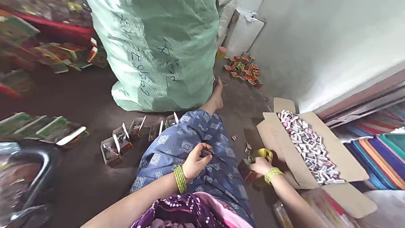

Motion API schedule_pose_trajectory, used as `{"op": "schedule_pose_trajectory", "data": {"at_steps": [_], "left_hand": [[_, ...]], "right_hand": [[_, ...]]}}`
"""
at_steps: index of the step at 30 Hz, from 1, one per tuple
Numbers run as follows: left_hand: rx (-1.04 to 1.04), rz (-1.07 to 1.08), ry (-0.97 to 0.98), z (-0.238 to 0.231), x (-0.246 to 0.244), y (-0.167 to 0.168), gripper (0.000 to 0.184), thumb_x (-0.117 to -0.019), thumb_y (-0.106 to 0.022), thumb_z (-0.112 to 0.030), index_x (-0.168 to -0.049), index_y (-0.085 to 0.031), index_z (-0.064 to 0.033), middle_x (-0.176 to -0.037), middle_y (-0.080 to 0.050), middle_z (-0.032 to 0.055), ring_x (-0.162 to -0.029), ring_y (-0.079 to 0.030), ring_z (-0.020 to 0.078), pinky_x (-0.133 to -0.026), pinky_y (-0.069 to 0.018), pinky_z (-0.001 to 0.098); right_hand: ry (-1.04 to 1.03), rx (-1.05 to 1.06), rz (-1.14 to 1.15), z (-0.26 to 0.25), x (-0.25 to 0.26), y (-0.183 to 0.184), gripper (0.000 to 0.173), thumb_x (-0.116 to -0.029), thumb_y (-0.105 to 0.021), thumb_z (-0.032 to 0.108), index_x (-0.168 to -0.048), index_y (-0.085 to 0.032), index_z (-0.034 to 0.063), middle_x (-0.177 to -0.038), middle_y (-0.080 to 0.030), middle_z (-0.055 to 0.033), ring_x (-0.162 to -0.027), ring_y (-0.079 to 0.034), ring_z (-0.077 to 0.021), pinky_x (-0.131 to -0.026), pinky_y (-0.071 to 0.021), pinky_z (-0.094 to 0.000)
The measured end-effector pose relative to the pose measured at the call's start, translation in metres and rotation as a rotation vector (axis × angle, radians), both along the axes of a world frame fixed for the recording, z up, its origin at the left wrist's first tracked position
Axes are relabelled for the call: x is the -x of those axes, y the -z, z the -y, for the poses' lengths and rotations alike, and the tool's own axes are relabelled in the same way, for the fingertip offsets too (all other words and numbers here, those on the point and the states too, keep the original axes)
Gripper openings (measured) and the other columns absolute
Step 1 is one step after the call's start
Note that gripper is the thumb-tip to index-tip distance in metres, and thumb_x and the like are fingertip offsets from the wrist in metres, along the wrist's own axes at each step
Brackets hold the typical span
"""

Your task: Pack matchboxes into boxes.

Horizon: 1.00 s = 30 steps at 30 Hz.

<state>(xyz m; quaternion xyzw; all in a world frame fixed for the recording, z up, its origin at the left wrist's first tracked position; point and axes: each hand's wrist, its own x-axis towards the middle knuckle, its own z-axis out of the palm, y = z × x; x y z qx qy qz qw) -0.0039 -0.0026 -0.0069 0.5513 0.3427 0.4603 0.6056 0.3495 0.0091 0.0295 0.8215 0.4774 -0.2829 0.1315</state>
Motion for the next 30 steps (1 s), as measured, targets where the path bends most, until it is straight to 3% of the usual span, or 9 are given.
{"op": "schedule_pose_trajectory", "data": {"at_steps": [2, 4, 6, 8, 10, 14, 19, 24, 30], "left_hand": [[0.000, -0.017, -0.002, -0.001, 0.001, 0.001, 0.036, -0.0948, -0.063, -0.011, -0.128, -0.054, 0.0004, -0.121, -0.066, 0.0113, -0.096, -0.071, 0.0184, -0.083, -0.0626, 0.0380], [0.005, -0.042, -0.003, -0.003, 0.000, 0.001, 0.035, -0.0953, -0.062, -0.012, -0.127, -0.054, -0.0004, -0.123, -0.066, 0.0107, -0.096, -0.072, 0.0175, -0.084, -0.0624, 0.0371], [0.004, -0.060, -0.007, -0.004, -0.001, 0.000, 0.034, -0.0952, -0.062, -0.011, -0.126, -0.055, -0.0005, -0.121, -0.067, 0.0102, -0.096, -0.072, 0.0170, -0.083, -0.0624, 0.0364], [-0.003, -0.070, -0.015, -0.004, -0.002, 0.001, 0.032, -0.0951, -0.063, -0.010, -0.125, -0.056, -0.0004, -0.120, -0.068, 0.0104, -0.095, -0.072, 0.0169, -0.082, -0.0627, 0.0362], [-0.007, -0.080, -0.024, -0.003, -0.004, 0.001, 0.032, -0.0948, -0.063, -0.010, -0.125, -0.057, 0.0000, -0.118, -0.068, 0.0104, -0.095, -0.071, 0.0168, -0.082, -0.0623, 0.0363], [0.001, -0.060, -0.046, -0.004, -0.004, -0.002, 0.032, -0.0949, -0.063, -0.008, -0.125, -0.057, 0.0001, -0.116, -0.068, 0.0102, -0.096, -0.071, 0.0168, -0.082, -0.0626, 0.0364], [-0.044, -0.050, -0.024, -0.006, -0.004, 0.003, 0.030, -0.0959, -0.062, -0.008, -0.124, -0.057, 0.0007, -0.115, -0.068, 0.0099, -0.094, -0.071, 0.0157, -0.082, -0.0623, 0.0354], [-0.144, -0.043, -0.088, -0.001, 0.012, -0.014, 0.025, -0.0962, -0.062, -0.008, -0.119, -0.059, 0.0023, -0.115, -0.068, 0.0104, -0.097, -0.070, 0.0156, -0.085, -0.0613, 0.0353], [-0.209, -0.302, -0.439, -0.017, 0.081, -0.028, 0.020, -0.0976, -0.062, -0.009, -0.114, -0.065, 0.0028, -0.109, -0.070, 0.0126, -0.099, -0.069, 0.0171, -0.087, -0.0599, 0.0361]], "right_hand": [[0.005, 0.139, -0.023, -0.018, 0.000, 0.011, 0.055, -0.0903, -0.074, 0.042, -0.119, -0.066, -0.0045, -0.117, -0.068, -0.0246, -0.106, -0.069, -0.0379, -0.093, -0.0548, -0.0582], [0.047, 0.012, -0.110, -0.053, -0.006, 0.002, 0.059, -0.0858, -0.078, 0.042, -0.116, -0.066, -0.0070, -0.112, -0.069, -0.0259, -0.102, -0.069, -0.0392, -0.089, -0.0556, -0.0596], [0.137, -0.302, -0.228, -0.104, -0.008, -0.044, 0.067, -0.0842, -0.080, 0.044, -0.123, -0.061, -0.0082, -0.113, -0.068, -0.0272, -0.101, -0.069, -0.0398, -0.088, -0.0576, -0.0597], [0.157, -0.745, -0.155, -0.158, -0.014, -0.112, 0.060, -0.0913, -0.069, 0.046, -0.123, -0.064, -0.0051, -0.107, -0.070, -0.0268, -0.095, -0.070, -0.0407, -0.084, -0.0570, -0.0619], [0.187, -1.107, -0.081, -0.192, -0.011, -0.185, 0.050, -0.1008, -0.055, 0.034, -0.131, -0.059, -0.0056, -0.115, -0.068, -0.0308, -0.106, -0.067, -0.0466, -0.091, -0.0526, -0.0668], [0.149, -1.358, -0.191, -0.217, 0.016, -0.245, 0.050, -0.1012, -0.055, 0.036, -0.137, -0.055, 0.0001, -0.123, -0.066, -0.0234, -0.104, -0.071, -0.0336, -0.091, -0.0589, -0.0535], [-0.182, -1.057, -0.284, -0.164, 0.080, -0.174, 0.041, -0.0977, -0.066, 0.034, -0.124, -0.063, 0.0021, -0.107, -0.071, -0.0170, -0.091, -0.072, -0.0308, -0.084, -0.0602, -0.0556], [-0.472, -0.748, -0.378, -0.074, 0.118, -0.049, 0.036, -0.0968, -0.066, 0.032, -0.121, -0.068, 0.0060, -0.106, -0.074, -0.0063, -0.097, -0.072, -0.0137, -0.090, -0.0588, -0.0341], [-0.497, -0.855, -0.466, 0.003, 0.126, 0.034, 0.027, -0.0970, -0.067, 0.020, -0.117, -0.070, 0.0018, -0.108, -0.075, -0.0107, -0.099, -0.072, -0.0175, -0.092, -0.0593, -0.0393]]}}
